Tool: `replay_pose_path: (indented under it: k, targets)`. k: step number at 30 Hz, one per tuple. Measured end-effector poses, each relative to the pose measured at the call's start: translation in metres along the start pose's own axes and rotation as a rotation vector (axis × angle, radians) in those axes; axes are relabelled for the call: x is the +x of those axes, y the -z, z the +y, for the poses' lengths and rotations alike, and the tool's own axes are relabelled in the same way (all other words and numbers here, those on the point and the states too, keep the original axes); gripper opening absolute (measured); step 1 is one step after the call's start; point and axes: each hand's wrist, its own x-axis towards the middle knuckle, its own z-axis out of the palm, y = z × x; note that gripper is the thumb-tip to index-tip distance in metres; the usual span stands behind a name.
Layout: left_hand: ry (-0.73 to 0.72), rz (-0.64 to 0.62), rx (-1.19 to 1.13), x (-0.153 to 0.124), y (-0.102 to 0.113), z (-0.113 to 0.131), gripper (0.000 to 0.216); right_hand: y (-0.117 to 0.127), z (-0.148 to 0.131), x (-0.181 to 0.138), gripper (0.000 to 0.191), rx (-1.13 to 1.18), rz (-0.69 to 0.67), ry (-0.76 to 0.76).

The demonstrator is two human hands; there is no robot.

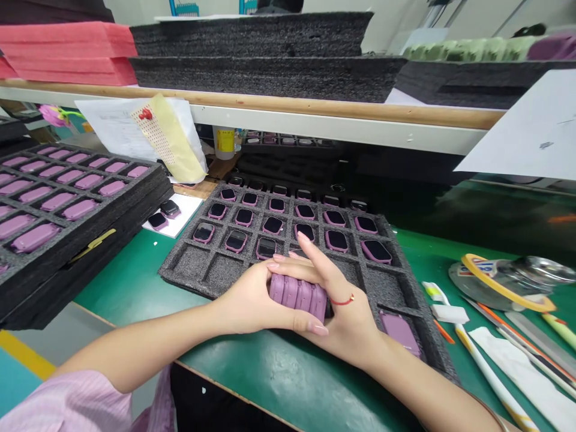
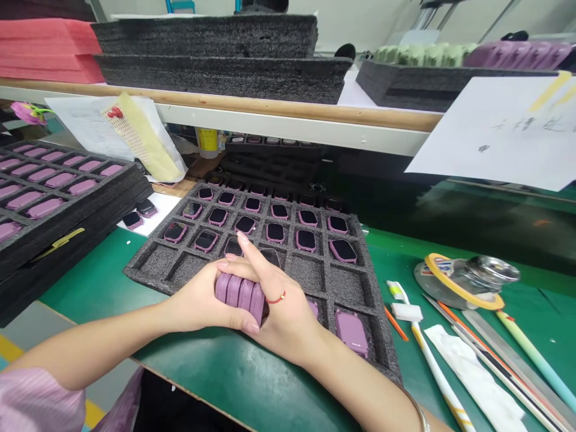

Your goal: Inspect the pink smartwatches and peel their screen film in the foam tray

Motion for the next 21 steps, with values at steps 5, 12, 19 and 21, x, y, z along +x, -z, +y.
replay_pose_path:
  k: [5, 12, 19, 21]
  targets:
    - [0.026, 0.044, 0.018, -0.002, -0.0029, -0.003, 0.062, 0.0003, 0.0014, -0.0012, 0.078, 0.029, 0.021, -0.039]
    - [0.035, 0.043, 0.029, -0.0028, -0.0042, -0.0006, 0.057, -0.0001, 0.0035, -0.002, 0.087, 0.04, 0.019, -0.048]
    - [0.02, 0.051, 0.011, -0.0037, -0.0048, -0.0007, 0.056, -0.0006, 0.0032, -0.0026, 0.092, 0.084, 0.01, -0.034]
    - [0.016, 0.058, 0.015, -0.0032, -0.0045, -0.0014, 0.058, -0.0006, 0.003, -0.0033, 0.093, 0.09, 0.006, -0.04]
